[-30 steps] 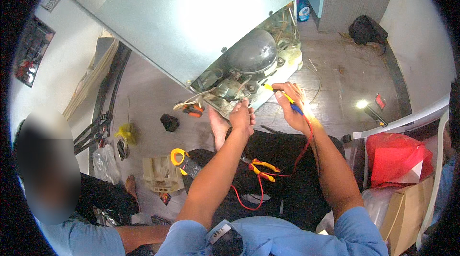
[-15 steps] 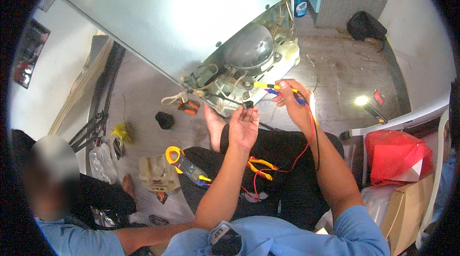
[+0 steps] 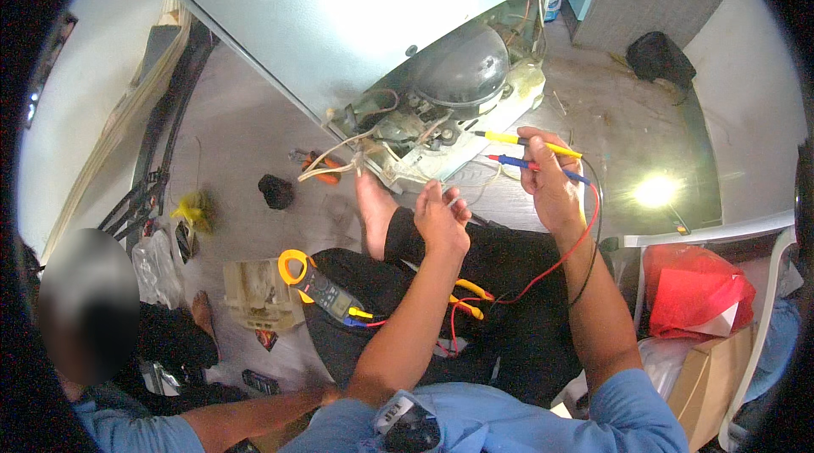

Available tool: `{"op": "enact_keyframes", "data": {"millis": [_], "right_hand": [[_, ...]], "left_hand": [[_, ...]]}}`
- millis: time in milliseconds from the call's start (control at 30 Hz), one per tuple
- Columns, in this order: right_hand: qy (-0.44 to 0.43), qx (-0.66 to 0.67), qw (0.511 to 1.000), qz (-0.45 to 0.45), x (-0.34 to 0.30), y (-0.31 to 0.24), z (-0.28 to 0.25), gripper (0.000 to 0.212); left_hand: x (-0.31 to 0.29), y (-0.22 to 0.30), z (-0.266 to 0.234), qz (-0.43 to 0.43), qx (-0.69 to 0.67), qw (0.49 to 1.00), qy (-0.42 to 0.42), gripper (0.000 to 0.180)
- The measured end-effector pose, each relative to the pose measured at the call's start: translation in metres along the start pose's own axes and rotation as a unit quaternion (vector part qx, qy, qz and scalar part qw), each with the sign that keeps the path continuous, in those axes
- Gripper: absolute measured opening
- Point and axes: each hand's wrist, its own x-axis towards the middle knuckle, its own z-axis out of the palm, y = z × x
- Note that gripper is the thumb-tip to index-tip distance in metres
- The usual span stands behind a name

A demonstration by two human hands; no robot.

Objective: The person sits on the floor and uses a screwdriver to remove screws from the back panel of a refrigerator. They then use a multimeter to test electrical components and wires within the appliance's internal assembly.

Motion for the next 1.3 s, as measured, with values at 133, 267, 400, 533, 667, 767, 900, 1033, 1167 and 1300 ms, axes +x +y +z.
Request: {"op": "enact_keyframes", "data": {"millis": [133, 267, 400, 533, 667, 767, 900, 1033, 1167, 1300], "right_hand": [[0.066, 0.055, 0.996, 0.031, 0.003, 0.0, 0.005, 0.033], [0.067, 0.056, 0.995, 0.051, 0.0, -0.004, 0.002, 0.037], [0.056, 0.078, 0.994, 0.049, -0.003, -0.006, -0.001, 0.035], [0.049, 0.082, 0.995, 0.024, -0.003, -0.011, -0.005, 0.035], [0.046, 0.072, 0.996, 0.003, -0.003, -0.013, -0.01, 0.036], [0.052, 0.082, 0.995, 0.011, -0.002, -0.016, -0.009, 0.036], [0.035, 0.089, 0.995, 0.004, -0.003, -0.014, -0.012, 0.035], [0.006, 0.053, 0.998, -0.028, -0.004, -0.007, -0.009, 0.03], [-0.046, -0.022, 0.998, -0.029, -0.011, -0.004, -0.003, 0.027], [-0.077, -0.016, 0.997, 0.015, -0.012, -0.014, 0.002, 0.027]], "left_hand": [[0.018, 0.011, 0.032, 0.078, 0.065, 0.992, 0.075, 0.039], [0.047, 0.028, 0.045, 0.073, 0.112, 0.989, 0.07, 0.047], [0.077, 0.037, 0.044, 0.043, 0.142, 0.987, 0.066, 0.018], [0.09, 0.044, 0.038, -0.002, 0.105, 0.994, -0.001, 0.011], [0.092, 0.042, 0.036, -0.04, 0.063, 0.996, -0.054, 0.003], [0.095, 0.041, 0.031, -0.019, 0.081, 0.993, -0.079, 0.006], [0.066, 0.039, 0.035, -0.06, 0.117, 0.991, -0.033, 0.01], [0.017, 0.035, 0.025, -0.113, 0.092, 0.988, -0.041, 0.037], [-0.04, 0.045, 0.02, 0.011, 0.128, 0.982, -0.139, 0.066], [-0.037, 0.054, -0.005, 0.031, 0.137, 0.967, -0.211, 0.069]]}}
